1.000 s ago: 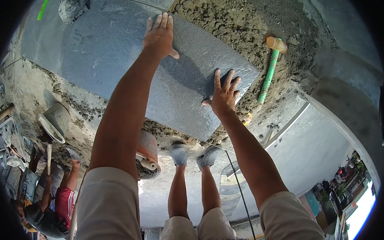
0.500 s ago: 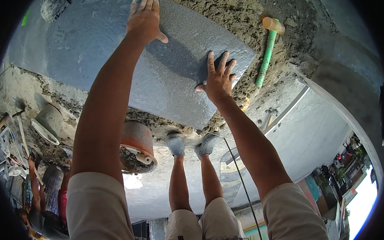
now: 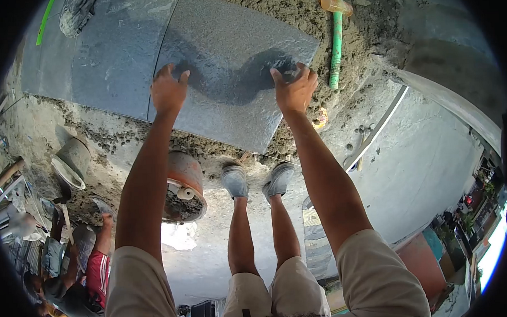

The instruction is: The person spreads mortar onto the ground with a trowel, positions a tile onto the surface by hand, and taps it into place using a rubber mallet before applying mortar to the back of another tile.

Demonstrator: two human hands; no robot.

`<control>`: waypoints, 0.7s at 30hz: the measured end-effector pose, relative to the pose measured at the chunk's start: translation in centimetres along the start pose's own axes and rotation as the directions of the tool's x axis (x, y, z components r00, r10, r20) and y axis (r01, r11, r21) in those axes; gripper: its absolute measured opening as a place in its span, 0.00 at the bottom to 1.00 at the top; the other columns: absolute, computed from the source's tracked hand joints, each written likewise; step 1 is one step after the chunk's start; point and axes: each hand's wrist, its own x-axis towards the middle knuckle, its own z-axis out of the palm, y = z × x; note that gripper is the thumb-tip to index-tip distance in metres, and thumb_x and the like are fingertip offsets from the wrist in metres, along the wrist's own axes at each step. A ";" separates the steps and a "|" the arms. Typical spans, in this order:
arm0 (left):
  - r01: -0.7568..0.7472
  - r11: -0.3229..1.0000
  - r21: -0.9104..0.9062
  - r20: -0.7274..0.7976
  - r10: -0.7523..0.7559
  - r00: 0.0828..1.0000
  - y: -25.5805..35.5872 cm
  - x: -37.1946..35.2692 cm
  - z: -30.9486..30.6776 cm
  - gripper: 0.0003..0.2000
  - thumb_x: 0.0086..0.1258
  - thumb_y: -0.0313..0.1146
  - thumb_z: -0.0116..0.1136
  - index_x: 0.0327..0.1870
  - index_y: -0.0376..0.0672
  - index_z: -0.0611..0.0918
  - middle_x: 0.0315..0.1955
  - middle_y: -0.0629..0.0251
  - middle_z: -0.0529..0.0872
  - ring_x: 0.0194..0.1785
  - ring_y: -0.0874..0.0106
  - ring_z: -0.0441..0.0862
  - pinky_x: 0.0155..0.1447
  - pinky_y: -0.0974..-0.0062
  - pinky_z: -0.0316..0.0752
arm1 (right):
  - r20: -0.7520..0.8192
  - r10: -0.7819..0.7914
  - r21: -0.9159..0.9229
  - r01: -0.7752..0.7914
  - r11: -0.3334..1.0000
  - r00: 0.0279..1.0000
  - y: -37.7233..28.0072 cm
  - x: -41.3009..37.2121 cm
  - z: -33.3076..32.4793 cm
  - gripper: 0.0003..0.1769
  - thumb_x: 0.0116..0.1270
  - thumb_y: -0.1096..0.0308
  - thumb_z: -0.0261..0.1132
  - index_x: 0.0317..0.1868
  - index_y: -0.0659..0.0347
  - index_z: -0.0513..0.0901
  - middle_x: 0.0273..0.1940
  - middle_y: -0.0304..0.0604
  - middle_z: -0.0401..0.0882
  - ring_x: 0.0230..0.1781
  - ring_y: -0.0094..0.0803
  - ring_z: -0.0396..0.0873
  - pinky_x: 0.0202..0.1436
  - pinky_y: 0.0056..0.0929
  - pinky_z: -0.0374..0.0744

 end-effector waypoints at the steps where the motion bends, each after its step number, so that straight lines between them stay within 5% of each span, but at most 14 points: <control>1: 0.008 1.000 0.025 0.010 -0.008 1.000 -1.3 -2.0 -0.3 0.23 0.67 0.48 0.62 0.55 0.40 0.80 0.53 0.57 0.83 0.58 0.62 0.80 0.63 0.58 0.72 | -0.108 0.064 0.068 -0.056 0.996 0.992 1.7 -1.1 -0.4 0.35 0.55 0.49 0.76 0.52 0.66 0.73 0.55 0.54 0.72 0.55 0.45 0.72 0.54 0.43 0.74; 2: 0.334 0.908 -0.254 0.098 -0.320 0.942 -2.2 -3.8 -1.1 0.21 0.68 0.44 0.63 0.53 0.38 0.80 0.49 0.57 0.84 0.51 0.64 0.81 0.56 0.61 0.74 | -0.050 0.155 0.271 -0.136 0.953 0.987 4.9 -2.0 0.3 0.28 0.57 0.52 0.75 0.44 0.66 0.77 0.41 0.51 0.80 0.43 0.43 0.79 0.49 0.40 0.77; 3: 0.609 0.637 -0.473 0.257 -0.561 0.787 -3.2 -5.3 -1.6 0.19 0.68 0.41 0.63 0.52 0.36 0.80 0.45 0.57 0.84 0.44 0.66 0.81 0.50 0.64 0.76 | 0.028 0.225 0.295 -0.223 0.929 0.974 7.1 -3.9 0.4 0.24 0.58 0.52 0.74 0.38 0.67 0.81 0.33 0.48 0.83 0.36 0.40 0.82 0.46 0.37 0.79; 4: 0.736 0.425 -0.527 0.416 -0.626 0.660 -4.9 -6.7 -1.2 0.16 0.68 0.39 0.64 0.48 0.36 0.80 0.40 0.61 0.82 0.39 0.69 0.78 0.46 0.68 0.75 | 0.139 0.290 0.259 -0.317 0.912 0.947 8.7 -6.2 0.4 0.24 0.59 0.51 0.74 0.38 0.67 0.82 0.34 0.48 0.84 0.36 0.39 0.82 0.47 0.35 0.79; 5: 0.821 0.184 -0.541 0.567 -0.641 0.517 -6.8 -8.4 -0.5 0.13 0.68 0.37 0.64 0.44 0.37 0.79 0.35 0.66 0.80 0.34 0.73 0.75 0.41 0.72 0.74 | 0.248 0.345 0.212 -0.398 0.892 0.905 10.0 -7.7 0.9 0.24 0.60 0.50 0.73 0.38 0.67 0.84 0.34 0.48 0.85 0.37 0.38 0.83 0.47 0.34 0.79; 9: 0.784 -0.223 -0.579 0.681 -0.662 0.314 -5.5 -14.9 3.7 0.09 0.70 0.34 0.62 0.41 0.40 0.78 0.33 0.69 0.75 0.34 0.73 0.73 0.36 0.74 0.72 | 0.360 0.424 0.272 -0.528 0.804 0.831 15.1 -10.9 5.6 0.26 0.61 0.48 0.72 0.40 0.67 0.84 0.35 0.49 0.86 0.37 0.36 0.83 0.44 0.33 0.79; 12: 0.823 -0.145 -0.549 0.698 -0.621 0.356 -4.3 -16.8 6.2 0.14 0.74 0.36 0.56 0.27 0.38 0.78 0.19 0.67 0.73 0.20 0.74 0.67 0.24 0.71 0.64 | 0.386 0.440 0.229 -0.547 0.805 0.810 13.3 -11.1 5.5 0.25 0.62 0.48 0.71 0.39 0.66 0.84 0.35 0.48 0.85 0.37 0.36 0.83 0.44 0.33 0.79; 16: 0.863 -0.167 -0.478 0.664 -0.712 0.229 -1.6 -16.7 6.7 0.13 0.74 0.37 0.56 0.28 0.39 0.79 0.19 0.66 0.75 0.21 0.73 0.69 0.30 0.70 0.71 | 0.320 0.392 0.225 -0.471 0.853 0.862 12.6 -11.0 5.5 0.25 0.61 0.47 0.72 0.39 0.65 0.84 0.34 0.46 0.85 0.36 0.36 0.83 0.43 0.34 0.79; 18: 0.930 0.227 -0.290 0.579 -0.732 0.359 -2.5 -16.9 8.4 0.13 0.73 0.40 0.58 0.30 0.40 0.81 0.22 0.66 0.79 0.25 0.72 0.73 0.40 0.72 0.75 | 0.308 0.406 0.191 -0.474 0.859 0.860 12.7 -11.0 5.6 0.26 0.61 0.46 0.72 0.39 0.66 0.84 0.35 0.46 0.85 0.36 0.37 0.83 0.44 0.34 0.79; 19: 0.817 0.558 -0.146 0.533 -0.651 0.540 -5.9 -17.9 13.0 0.14 0.71 0.42 0.61 0.31 0.40 0.81 0.28 0.66 0.83 0.30 0.73 0.76 0.47 0.74 0.75 | 0.316 0.419 0.203 -0.492 0.846 0.851 13.1 -11.0 6.1 0.27 0.61 0.46 0.72 0.39 0.66 0.84 0.35 0.47 0.85 0.37 0.38 0.83 0.44 0.35 0.79; 21: 0.855 0.479 -0.198 0.516 -0.691 0.506 -4.5 -18.0 11.6 0.14 0.69 0.42 0.63 0.32 0.40 0.81 0.30 0.65 0.83 0.31 0.73 0.76 0.46 0.72 0.75 | 0.325 0.398 0.187 -0.471 0.862 0.858 13.0 -11.0 6.3 0.28 0.64 0.44 0.68 0.40 0.67 0.84 0.36 0.49 0.85 0.39 0.42 0.83 0.45 0.38 0.79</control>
